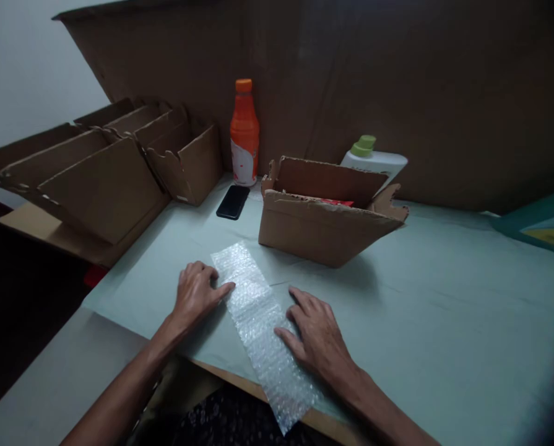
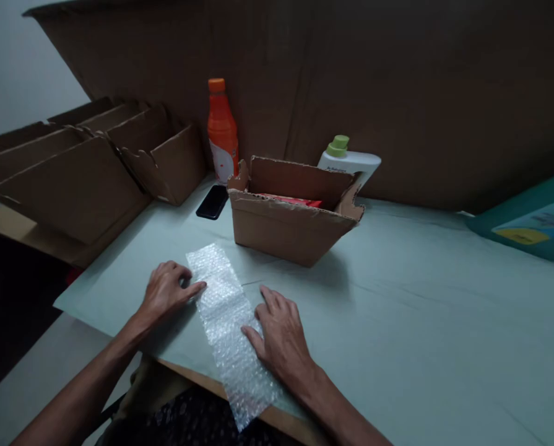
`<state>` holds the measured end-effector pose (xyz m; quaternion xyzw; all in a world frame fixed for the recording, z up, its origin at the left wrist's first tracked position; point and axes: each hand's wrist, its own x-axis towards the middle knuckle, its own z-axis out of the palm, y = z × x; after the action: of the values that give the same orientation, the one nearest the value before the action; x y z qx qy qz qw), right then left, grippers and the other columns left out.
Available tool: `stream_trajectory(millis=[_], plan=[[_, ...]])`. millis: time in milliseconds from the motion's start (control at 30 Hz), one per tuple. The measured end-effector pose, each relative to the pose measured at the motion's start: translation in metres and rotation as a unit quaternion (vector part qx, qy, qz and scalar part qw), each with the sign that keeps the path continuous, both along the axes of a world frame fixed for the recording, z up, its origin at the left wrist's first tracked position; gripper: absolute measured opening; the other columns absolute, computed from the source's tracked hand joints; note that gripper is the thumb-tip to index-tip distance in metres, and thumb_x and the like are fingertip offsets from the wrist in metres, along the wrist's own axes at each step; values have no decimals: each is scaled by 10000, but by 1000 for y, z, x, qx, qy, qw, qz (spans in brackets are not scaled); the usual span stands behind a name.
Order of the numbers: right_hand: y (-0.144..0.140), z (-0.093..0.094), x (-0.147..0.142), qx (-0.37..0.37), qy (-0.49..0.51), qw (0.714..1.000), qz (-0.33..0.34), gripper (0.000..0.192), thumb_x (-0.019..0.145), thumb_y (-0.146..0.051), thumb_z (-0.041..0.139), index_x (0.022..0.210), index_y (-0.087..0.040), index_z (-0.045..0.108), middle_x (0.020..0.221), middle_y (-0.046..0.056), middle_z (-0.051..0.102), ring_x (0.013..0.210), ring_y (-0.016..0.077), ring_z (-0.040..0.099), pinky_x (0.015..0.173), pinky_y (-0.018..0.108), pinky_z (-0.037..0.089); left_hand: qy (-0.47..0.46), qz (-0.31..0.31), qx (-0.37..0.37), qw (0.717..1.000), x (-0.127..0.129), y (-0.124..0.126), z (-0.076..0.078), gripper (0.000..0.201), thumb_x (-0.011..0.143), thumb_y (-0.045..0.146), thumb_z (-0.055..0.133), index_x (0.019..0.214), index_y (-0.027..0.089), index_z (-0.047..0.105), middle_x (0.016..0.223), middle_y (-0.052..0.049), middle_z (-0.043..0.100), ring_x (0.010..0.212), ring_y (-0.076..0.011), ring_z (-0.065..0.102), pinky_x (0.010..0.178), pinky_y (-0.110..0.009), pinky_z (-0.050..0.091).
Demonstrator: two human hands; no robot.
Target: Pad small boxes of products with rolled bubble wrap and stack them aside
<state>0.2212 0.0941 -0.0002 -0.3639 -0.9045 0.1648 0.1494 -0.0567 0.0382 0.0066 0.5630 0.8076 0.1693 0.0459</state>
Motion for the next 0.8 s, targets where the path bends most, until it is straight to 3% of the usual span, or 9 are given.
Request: stream_trajectory(millis=[133, 267, 367, 433, 500, 533, 600, 700, 800], plan=[[-10, 8, -1, -12, 53, 999, -1, 133, 858, -255, 621, 753, -213, 552, 1258, 146, 675, 1119, 326, 614, 897, 487, 481, -37, -36, 30, 998, 27, 19, -2, 137, 846, 231, 599, 721, 187, 634, 813, -58, 621, 847, -243, 578, 806, -396, 456], [-39, 18, 32, -143, 118, 979, -86, 199, 908, -370, 580, 767, -238, 533, 757, 26, 661, 672, 192, 607, 658, 332, 483, -62, -115, 73, 989, 57, 27, 1, 70, 840, 179, 587, 781, 203, 616, 935, -59, 637, 938, -230, 577, 864, -379, 468], [-69, 16, 52, -280, 203, 919, -188, 311, 906, -467, 594, 1114, -239, 563, 723, -6, 623, 618, 173, 599, 591, 288, 485, -76, -176, 82, 978, 82, 36, 2, 52, 838, 175, 601, 799, 205, 620, 1000, -67, 632, 982, -234, 564, 893, -378, 469], [-86, 13, 57, -367, 255, 868, -217, 641, 899, -492, 593, 1435, -231, 358, 856, 24, 672, 699, 186, 651, 660, 310, 530, -80, -199, 77, 974, 94, 45, 0, 60, 846, 171, 595, 802, 197, 624, 1007, -81, 625, 994, -249, 555, 905, -398, 465], [-101, 11, 56, -432, 283, 830, -211, 824, 896, -497, 585, 1556, -239, 165, 1037, 76, 690, 802, 197, 684, 766, 355, 557, -81, -208, 67, 973, 101, 53, -3, 77, 861, 171, 583, 802, 188, 628, 1006, -99, 618, 1000, -267, 548, 914, -428, 459], [-106, 12, 55, -448, 282, 823, -203, 839, 888, -494, 593, 1568, -244, 171, 1104, 94, 683, 846, 203, 687, 814, 375, 555, -81, -210, 63, 972, 103, 57, -5, 83, 869, 174, 577, 807, 182, 631, 1004, -107, 615, 1003, -276, 546, 919, -444, 455], [-113, 15, 51, -452, 252, 833, -195, 737, 867, -490, 620, 1514, -239, 372, 1110, 99, 690, 867, 215, 674, 843, 391, 546, -82, -211, 58, 972, 104, 59, -8, 77, 883, 193, 572, 877, 170, 646, 1016, -118, 613, 1017, -290, 542, 935, -472, 450], [-118, 19, 47, -452, 236, 834, -209, 547, 824, -500, 677, 1286, -211, 646, 1024, 89, 715, 851, 225, 648, 809, 377, 539, -87, -214, 70, 970, 95, 48, -4, 275, 909, 242, 558, 1163, 148, 605, 1114, -136, 607, 1069, -300, 536, 970, -503, 447], [-122, 20, 48, -508, 333, 760, -231, 566, 773, -517, 746, 1240, -208, 672, 1019, 76, 723, 803, 201, 643, 746, 337, 540, -98, -268, 87, 954, 76, 12, 7, 418, 886, 155, 508, 1302, 185, 541, 1255, -122, 595, 1170, -267, 532, 1037, -470, 443]])
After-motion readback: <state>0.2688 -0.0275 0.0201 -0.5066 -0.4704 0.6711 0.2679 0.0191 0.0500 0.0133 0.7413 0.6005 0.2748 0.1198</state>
